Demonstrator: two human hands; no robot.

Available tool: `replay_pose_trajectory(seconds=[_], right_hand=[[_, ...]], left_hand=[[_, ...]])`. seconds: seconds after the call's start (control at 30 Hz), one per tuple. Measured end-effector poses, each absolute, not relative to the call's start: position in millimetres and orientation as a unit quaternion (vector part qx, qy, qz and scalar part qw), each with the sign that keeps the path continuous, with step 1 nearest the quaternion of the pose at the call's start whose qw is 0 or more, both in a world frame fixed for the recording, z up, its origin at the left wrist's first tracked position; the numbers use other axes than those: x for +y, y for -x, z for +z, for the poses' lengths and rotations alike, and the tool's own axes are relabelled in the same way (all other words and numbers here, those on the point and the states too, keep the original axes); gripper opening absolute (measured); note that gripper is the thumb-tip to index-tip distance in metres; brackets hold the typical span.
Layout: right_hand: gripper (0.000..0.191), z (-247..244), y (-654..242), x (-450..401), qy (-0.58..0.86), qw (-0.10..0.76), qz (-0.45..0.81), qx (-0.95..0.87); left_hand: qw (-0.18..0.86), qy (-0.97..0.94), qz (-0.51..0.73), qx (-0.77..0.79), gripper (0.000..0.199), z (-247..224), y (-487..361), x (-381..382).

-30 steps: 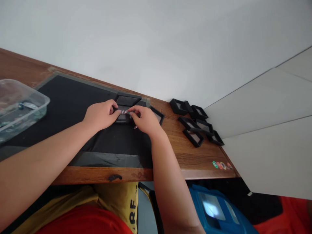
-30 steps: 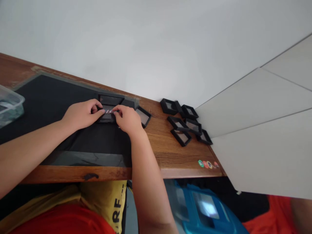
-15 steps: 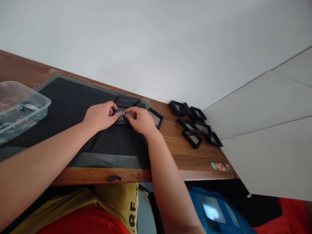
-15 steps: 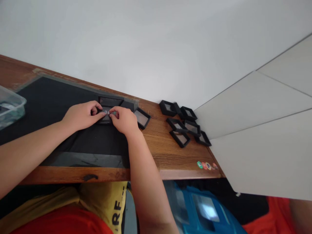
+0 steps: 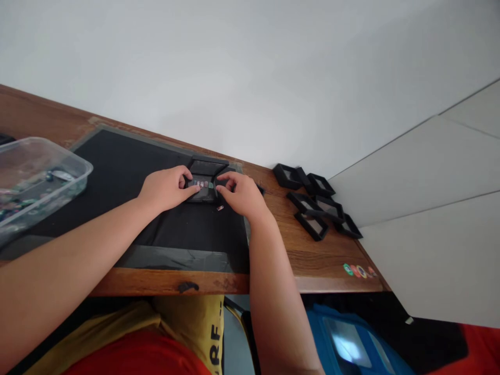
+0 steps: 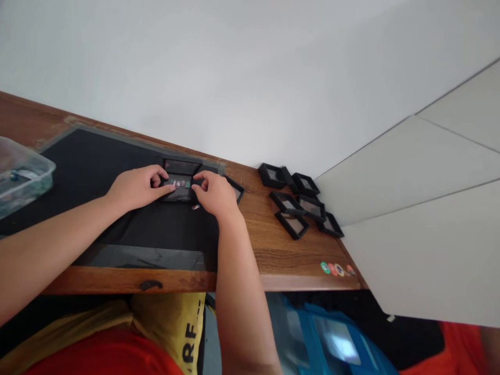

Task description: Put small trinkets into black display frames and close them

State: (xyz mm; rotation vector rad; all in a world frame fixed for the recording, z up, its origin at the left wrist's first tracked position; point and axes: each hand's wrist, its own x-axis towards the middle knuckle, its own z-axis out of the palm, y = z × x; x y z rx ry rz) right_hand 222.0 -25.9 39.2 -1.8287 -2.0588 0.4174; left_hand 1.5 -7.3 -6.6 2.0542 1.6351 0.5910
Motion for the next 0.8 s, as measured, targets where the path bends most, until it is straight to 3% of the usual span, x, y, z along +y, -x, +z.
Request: replay_pose_trajectory(seconds=[0.47, 0.8], right_hand=[[0.023, 42.1, -215.3, -30.2, 0.653, 0.187, 0.161, -0.716], [0.02, 44.7, -218.4, -27.9, 0.649, 0.225, 0.147, -0.712]], left_hand=[[0.285, -0.706, 0.285, 0.582, 0.046, -9.0, 0.8, -20.8], [0.22, -0.688, 0.418, 0.55, 0.04, 20.8, 1.5, -47.0]])
